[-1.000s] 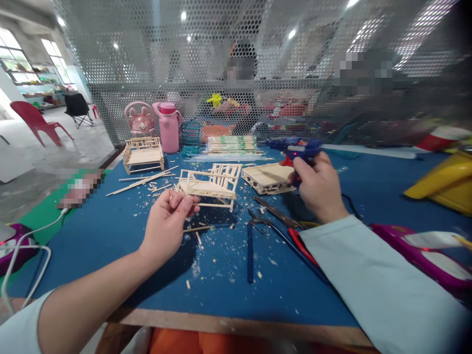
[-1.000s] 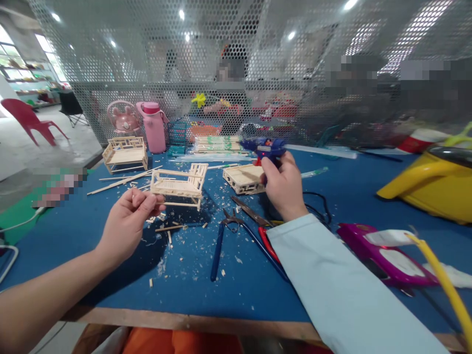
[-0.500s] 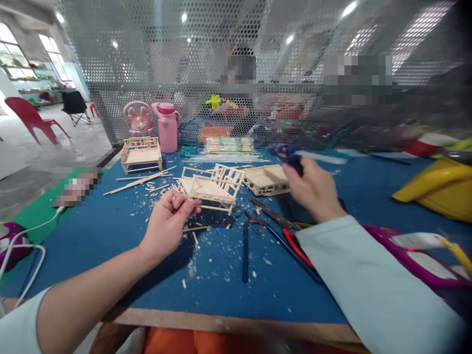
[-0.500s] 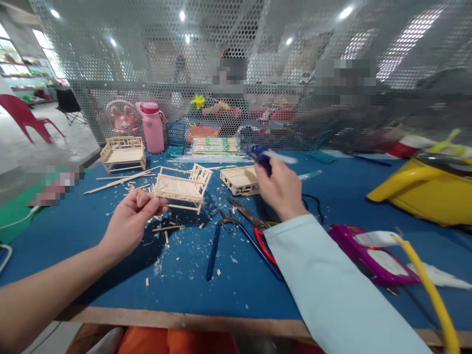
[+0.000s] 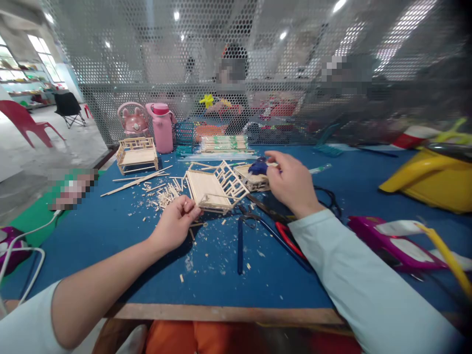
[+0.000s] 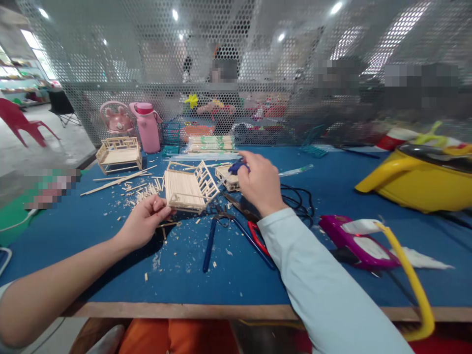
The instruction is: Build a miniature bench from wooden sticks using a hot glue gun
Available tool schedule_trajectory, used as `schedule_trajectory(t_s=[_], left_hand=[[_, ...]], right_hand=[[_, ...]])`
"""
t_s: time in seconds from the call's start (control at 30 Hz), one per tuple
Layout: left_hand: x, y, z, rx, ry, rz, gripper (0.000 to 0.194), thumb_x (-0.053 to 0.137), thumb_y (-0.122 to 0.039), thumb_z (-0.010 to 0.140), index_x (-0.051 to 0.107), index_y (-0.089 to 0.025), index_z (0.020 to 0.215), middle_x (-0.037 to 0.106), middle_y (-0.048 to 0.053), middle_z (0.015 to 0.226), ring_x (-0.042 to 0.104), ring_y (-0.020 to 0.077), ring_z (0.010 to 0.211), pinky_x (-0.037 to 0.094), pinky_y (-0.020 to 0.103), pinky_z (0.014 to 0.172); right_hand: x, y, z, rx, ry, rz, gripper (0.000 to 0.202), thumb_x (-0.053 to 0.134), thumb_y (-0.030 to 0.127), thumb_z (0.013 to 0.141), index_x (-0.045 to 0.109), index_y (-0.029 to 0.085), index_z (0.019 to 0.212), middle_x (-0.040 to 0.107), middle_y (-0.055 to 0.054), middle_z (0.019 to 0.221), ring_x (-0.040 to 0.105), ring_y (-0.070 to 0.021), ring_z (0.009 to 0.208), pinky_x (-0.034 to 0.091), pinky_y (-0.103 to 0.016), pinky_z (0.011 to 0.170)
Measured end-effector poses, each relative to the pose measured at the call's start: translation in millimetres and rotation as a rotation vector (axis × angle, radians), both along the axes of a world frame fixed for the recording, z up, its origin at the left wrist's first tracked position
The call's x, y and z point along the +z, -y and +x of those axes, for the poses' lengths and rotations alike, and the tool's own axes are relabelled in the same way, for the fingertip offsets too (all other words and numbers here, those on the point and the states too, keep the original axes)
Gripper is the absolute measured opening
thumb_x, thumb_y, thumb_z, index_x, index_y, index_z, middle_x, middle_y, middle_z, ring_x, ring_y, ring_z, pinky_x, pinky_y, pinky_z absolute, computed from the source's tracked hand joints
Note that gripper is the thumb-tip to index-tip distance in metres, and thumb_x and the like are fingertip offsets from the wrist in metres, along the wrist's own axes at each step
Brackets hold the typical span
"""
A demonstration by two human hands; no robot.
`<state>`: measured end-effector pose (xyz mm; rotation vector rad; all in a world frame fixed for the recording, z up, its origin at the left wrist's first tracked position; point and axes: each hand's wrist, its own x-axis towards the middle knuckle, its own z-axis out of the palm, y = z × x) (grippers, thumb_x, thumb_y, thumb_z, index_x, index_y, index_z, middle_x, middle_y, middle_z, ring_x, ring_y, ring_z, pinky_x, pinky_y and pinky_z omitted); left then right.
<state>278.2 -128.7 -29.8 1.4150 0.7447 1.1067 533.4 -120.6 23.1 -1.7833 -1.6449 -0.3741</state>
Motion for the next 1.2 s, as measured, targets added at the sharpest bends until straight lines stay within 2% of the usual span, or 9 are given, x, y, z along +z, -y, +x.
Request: schedule_trajectory(t_s=[0.17,0.3,0.5,0.63,0.8,0.9,1.0,1.07,1.2], left_hand=[[3.8,-1.2,-1.3,-0.028,0.048,0.015,0.032,0.059,-0.023,0.077,0.030,-0.021,0.064,0.049,-0.004,0.069,0.056,0.0109,0.072,0.046,0.027,0.075],[6.4,-3.8,-4.4,-0.072,0.032,0.039,0.030,0.061,-0.022,0.073,0.032,-0.021,0.067,0.055,-0.001,0.084,0.060,0.0134,0.082,0.047,0.028,0.078],[5.8,-13.0,-14.8,0.080,-0.313,0.333,0.026,0.053,-0.011,0.070,0.030,-0.021,0.063,0.057,-0.001,0.075,0.051,0.0111,0.070,0.039,0.023,0.067],[3.1,-19.6,-16.3,0.141,-0.451,0.325,0.029,0.055,-0.014,0.068,0.029,-0.021,0.058,0.053,-0.003,0.065,0.043,0.0107,0.063,0.035,0.023,0.063],[-0.7,-22.4,-14.6,0.066,-0.420,0.154,0.034,0.061,-0.020,0.064,0.028,-0.021,0.056,0.052,-0.003,0.061,0.039,0.0094,0.055,0.033,0.023,0.057],[2.4,-21.3,-16.4,0.070,-0.443,0.163,0.035,0.061,-0.022,0.066,0.027,-0.021,0.055,0.059,0.001,0.073,0.047,0.0106,0.061,0.038,0.025,0.061],[9.5,-21.2,-22.3,0.211,-0.511,0.226,0.031,0.060,-0.021,0.066,0.031,-0.020,0.056,0.061,0.003,0.087,0.051,0.0121,0.068,0.039,0.027,0.065],[16.5,-21.1,-27.2,0.340,-0.492,0.232,0.021,0.056,-0.019,0.068,0.036,-0.020,0.060,0.058,0.001,0.081,0.049,0.0118,0.065,0.038,0.026,0.061],[33.8,-14.0,-31.8,0.372,-0.171,0.174,0.013,0.041,-0.017,0.078,0.043,-0.019,0.065,0.046,-0.002,0.063,0.041,0.0110,0.055,0.035,0.024,0.053]], right_hand=[[-6.4,11.5,-26.3,0.404,-0.329,-0.152,0.034,0.039,0.040,0.089,0.059,0.016,0.104,0.058,0.001,0.062,0.054,-0.0142,0.056,0.041,-0.027,0.057],[-13.2,10.5,-38.2,0.519,-0.390,-0.235,0.030,0.047,0.027,0.084,0.051,0.016,0.112,0.048,0.007,0.054,0.046,-0.0112,0.047,0.036,-0.025,0.050],[-14.5,11.5,-43.6,0.525,-0.457,-0.165,0.032,0.048,0.024,0.083,0.046,0.017,0.115,0.041,0.009,0.052,0.040,-0.0105,0.043,0.031,-0.024,0.046],[-12.6,15.9,-46.9,0.514,-0.300,-0.155,0.035,0.049,0.022,0.083,0.047,0.014,0.117,0.036,0.009,0.051,0.036,-0.0106,0.046,0.030,-0.025,0.050],[-12.7,18.5,-48.5,0.503,-0.179,-0.175,0.040,0.051,0.021,0.081,0.047,0.011,0.120,0.043,0.006,0.054,0.041,-0.0124,0.050,0.032,-0.027,0.055],[-13.9,18.7,-48.1,0.480,-0.140,-0.148,0.042,0.051,0.022,0.082,0.047,0.010,0.122,0.048,0.004,0.057,0.045,-0.0137,0.053,0.033,-0.027,0.057],[-13.6,18.9,-46.4,0.459,-0.090,-0.149,0.044,0.049,0.024,0.083,0.046,0.011,0.124,0.055,0.001,0.059,0.048,-0.0147,0.054,0.033,-0.027,0.056],[-11.3,19.9,-44.2,0.433,-0.045,-0.168,0.050,0.052,0.031,0.082,0.044,0.011,0.128,0.058,0.000,0.061,0.050,-0.0153,0.054,0.034,-0.027,0.055],[-1.8,28.1,-42.9,0.337,-0.067,0.006,0.061,0.057,0.045,0.079,0.046,0.011,0.128,0.059,0.000,0.060,0.051,-0.0147,0.051,0.037,-0.027,0.053]])
